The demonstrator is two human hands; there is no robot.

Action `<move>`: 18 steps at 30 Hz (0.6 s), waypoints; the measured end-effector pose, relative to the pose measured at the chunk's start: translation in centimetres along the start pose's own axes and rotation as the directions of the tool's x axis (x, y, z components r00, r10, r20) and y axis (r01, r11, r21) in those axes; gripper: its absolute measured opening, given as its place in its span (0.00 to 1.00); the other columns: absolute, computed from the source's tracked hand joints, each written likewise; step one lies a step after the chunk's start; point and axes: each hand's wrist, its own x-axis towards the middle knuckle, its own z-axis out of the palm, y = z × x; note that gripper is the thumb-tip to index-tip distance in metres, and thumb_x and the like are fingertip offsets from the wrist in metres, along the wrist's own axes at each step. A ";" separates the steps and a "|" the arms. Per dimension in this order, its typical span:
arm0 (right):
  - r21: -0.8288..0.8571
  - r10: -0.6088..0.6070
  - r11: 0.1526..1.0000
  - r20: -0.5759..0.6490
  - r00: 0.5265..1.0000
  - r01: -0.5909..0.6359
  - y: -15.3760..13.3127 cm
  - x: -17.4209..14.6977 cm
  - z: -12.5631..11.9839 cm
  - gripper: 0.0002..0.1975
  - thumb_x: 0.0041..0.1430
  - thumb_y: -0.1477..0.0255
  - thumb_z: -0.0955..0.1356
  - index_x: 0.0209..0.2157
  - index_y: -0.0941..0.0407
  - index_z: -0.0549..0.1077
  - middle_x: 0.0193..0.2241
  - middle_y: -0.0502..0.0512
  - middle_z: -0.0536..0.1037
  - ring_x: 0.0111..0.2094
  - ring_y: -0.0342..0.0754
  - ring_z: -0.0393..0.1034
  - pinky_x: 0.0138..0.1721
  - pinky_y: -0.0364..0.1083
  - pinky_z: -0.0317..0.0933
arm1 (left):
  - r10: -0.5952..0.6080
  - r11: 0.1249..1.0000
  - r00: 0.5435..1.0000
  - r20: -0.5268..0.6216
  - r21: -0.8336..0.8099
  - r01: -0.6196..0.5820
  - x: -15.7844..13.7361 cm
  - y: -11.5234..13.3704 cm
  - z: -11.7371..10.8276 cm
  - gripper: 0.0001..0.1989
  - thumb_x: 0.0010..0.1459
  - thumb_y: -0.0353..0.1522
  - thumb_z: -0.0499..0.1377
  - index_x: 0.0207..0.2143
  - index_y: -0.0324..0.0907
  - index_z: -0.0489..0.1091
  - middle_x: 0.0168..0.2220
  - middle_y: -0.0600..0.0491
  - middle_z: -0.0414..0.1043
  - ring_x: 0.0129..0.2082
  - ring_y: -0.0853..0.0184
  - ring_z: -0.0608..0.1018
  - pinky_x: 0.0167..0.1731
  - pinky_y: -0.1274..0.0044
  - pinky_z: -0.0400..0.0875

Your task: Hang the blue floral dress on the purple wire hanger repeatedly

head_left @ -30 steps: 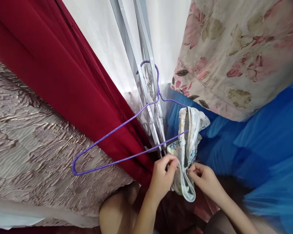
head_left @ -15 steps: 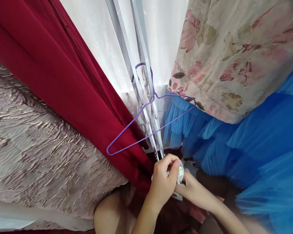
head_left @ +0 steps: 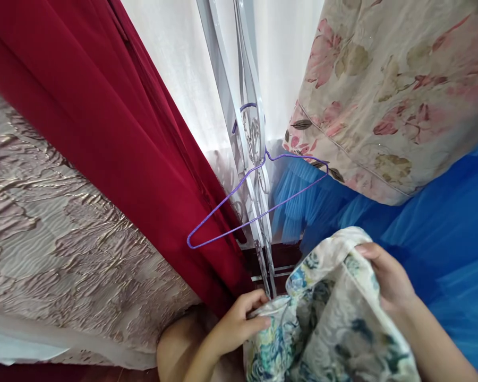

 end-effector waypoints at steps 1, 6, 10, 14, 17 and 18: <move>0.060 -0.005 0.998 -0.064 0.998 0.008 -0.5 0.2 -0.7 0.08 0.44 0.63 0.71 0.23 0.52 0.79 0.19 0.58 0.80 0.26 0.60 0.78 0.30 0.54 0.73 | 0.002 0.997 1.000 -0.029 0.075 0.000 -0.8 0.3 -1.0 0.12 0.56 0.39 0.65 0.35 0.39 0.69 0.30 0.56 0.66 0.33 0.68 0.68 0.34 0.78 0.61; 0.131 -0.087 0.984 -0.236 0.968 0.121 -1.4 1.3 -2.3 0.13 0.47 0.64 0.70 0.35 0.52 0.80 0.25 0.57 0.83 0.34 0.62 0.80 0.39 0.56 0.75 | 0.150 0.943 0.962 -0.229 0.327 -0.069 -4.5 3.6 -7.2 0.07 0.61 0.33 0.56 0.33 0.40 0.72 0.32 0.53 0.71 0.35 0.65 0.72 0.37 0.77 0.64; -0.012 -0.192 0.981 -0.200 0.961 0.193 -0.6 2.1 -1.7 0.13 0.44 0.68 0.72 0.35 0.52 0.79 0.27 0.55 0.84 0.35 0.61 0.80 0.36 0.53 0.74 | 0.395 0.868 0.797 -0.457 0.470 -0.161 -4.9 7.2 -11.3 0.13 0.65 0.32 0.51 0.30 0.41 0.72 0.30 0.54 0.70 0.31 0.67 0.72 0.33 0.78 0.65; -0.136 -0.302 0.949 -0.144 0.942 0.283 0.2 2.8 -1.1 0.13 0.42 0.69 0.73 0.34 0.51 0.78 0.30 0.53 0.84 0.34 0.59 0.79 0.30 0.49 0.71 | 0.541 0.841 0.570 -0.618 0.392 -0.374 -3.2 10.1 -12.4 0.10 0.60 0.29 0.56 0.26 0.40 0.72 0.43 0.51 0.74 0.42 0.63 0.77 0.43 0.75 0.70; -0.148 -0.327 0.940 -0.138 0.935 0.307 0.2 3.1 -1.3 0.10 0.44 0.69 0.73 0.32 0.53 0.78 0.28 0.52 0.82 0.31 0.56 0.77 0.29 0.47 0.69 | 0.416 0.872 0.629 -0.657 0.093 -0.480 -1.8 11.2 -12.3 0.08 0.56 0.29 0.58 0.25 0.39 0.71 0.42 0.50 0.75 0.38 0.63 0.79 0.37 0.74 0.74; -0.161 -0.342 0.934 -0.134 0.930 0.320 0.1 3.2 -1.4 0.09 0.45 0.69 0.73 0.32 0.53 0.78 0.28 0.52 0.82 0.30 0.54 0.76 0.28 0.46 0.68 | 0.384 0.872 0.661 -0.645 0.017 -0.490 -1.4 11.5 -12.4 0.08 0.55 0.29 0.59 0.23 0.39 0.69 0.36 0.51 0.75 0.33 0.65 0.78 0.32 0.77 0.74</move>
